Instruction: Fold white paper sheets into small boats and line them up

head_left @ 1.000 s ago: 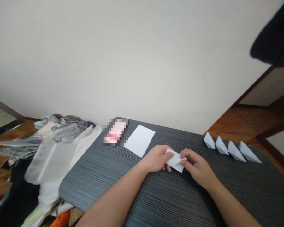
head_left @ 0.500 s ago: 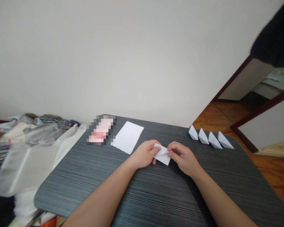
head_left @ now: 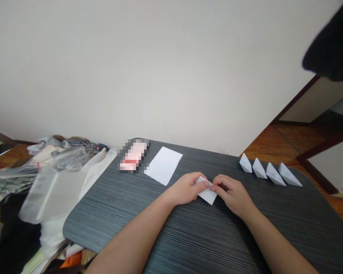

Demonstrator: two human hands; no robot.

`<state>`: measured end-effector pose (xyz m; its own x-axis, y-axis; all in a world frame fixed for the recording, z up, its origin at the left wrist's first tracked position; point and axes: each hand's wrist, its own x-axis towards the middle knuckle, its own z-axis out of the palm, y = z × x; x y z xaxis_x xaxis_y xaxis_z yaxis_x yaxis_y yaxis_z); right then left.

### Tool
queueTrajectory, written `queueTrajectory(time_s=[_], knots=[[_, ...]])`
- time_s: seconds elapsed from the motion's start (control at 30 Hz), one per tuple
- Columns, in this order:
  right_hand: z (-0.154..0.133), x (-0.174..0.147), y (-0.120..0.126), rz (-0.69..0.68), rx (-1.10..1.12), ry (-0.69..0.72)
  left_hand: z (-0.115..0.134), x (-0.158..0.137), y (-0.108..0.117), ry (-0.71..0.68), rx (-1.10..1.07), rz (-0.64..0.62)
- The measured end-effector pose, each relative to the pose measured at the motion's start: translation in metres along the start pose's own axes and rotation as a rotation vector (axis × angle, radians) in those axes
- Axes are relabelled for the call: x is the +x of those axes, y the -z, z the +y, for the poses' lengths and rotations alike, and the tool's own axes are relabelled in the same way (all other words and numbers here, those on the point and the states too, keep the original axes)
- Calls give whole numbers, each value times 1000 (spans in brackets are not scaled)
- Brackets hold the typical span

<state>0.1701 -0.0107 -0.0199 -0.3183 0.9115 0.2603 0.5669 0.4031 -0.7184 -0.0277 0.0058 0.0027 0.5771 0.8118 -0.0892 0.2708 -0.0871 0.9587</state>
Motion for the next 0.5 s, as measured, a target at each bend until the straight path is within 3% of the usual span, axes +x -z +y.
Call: queueTrajectory(time_s=[0.27,0.5], knots=[[2,-2,-1,25,61,-42,-2,4,-4,37,0,28],[7,-6,-5,83,367,-172,-5,7,-6,16,-68,96]])
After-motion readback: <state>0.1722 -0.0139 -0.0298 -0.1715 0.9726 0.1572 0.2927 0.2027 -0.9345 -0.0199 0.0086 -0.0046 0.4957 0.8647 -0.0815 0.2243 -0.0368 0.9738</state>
